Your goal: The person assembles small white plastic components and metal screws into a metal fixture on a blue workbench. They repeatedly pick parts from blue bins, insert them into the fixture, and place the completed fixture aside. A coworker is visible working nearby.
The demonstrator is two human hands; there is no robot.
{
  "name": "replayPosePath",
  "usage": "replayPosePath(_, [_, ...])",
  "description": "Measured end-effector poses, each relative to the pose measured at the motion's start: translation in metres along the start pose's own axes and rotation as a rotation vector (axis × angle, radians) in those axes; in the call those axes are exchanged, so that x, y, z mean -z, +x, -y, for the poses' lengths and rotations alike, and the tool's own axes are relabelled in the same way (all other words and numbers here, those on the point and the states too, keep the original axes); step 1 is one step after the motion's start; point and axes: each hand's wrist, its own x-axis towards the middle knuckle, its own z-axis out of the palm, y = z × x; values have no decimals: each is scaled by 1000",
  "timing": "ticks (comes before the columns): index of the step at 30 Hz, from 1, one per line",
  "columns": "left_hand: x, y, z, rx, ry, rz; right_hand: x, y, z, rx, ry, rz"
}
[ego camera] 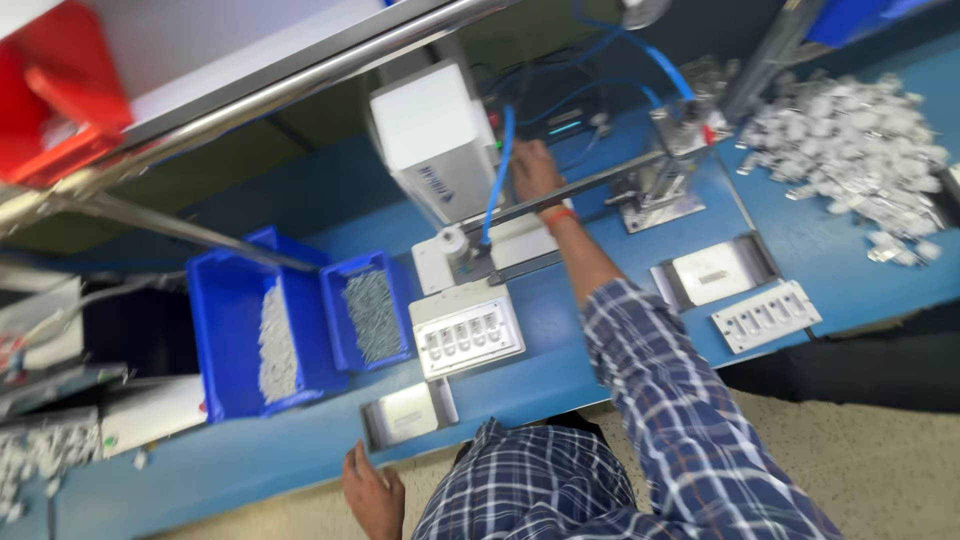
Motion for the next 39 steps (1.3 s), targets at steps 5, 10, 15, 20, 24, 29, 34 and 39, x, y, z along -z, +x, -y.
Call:
replayPosePath(5, [9, 28, -27, -56, -266, -29, 43, -101, 32, 218, 120, -277])
replayPosePath(10, [-3, 102, -62, -195, -423, -90, 58, -273, 55, -123, 148, -4])
replayPosePath(15, [-34, 195, -70, -232, -357, 105, 79, -378, 67, -549, 207, 326])
replayPosePath(20, [-65, 241, -61, -371, -124, 283, 83, -406, 77, -461, 82, 261])
replayPosePath(24, [-74, 241, -42, -289, -369, 360, 70, -405, 87, -562, 11, 269])
replayPosePath(29, [-91, 246, -25, -368, -288, 257, 53, -406, 92, -596, -44, 219])
replayPosePath(34, [-111, 247, -19, -178, -657, 61, 43, -409, 88, -604, -132, 214])
replayPosePath(39, [-123, 249, -21, 159, -1003, 136, 38, -409, 83, -592, -121, 185])
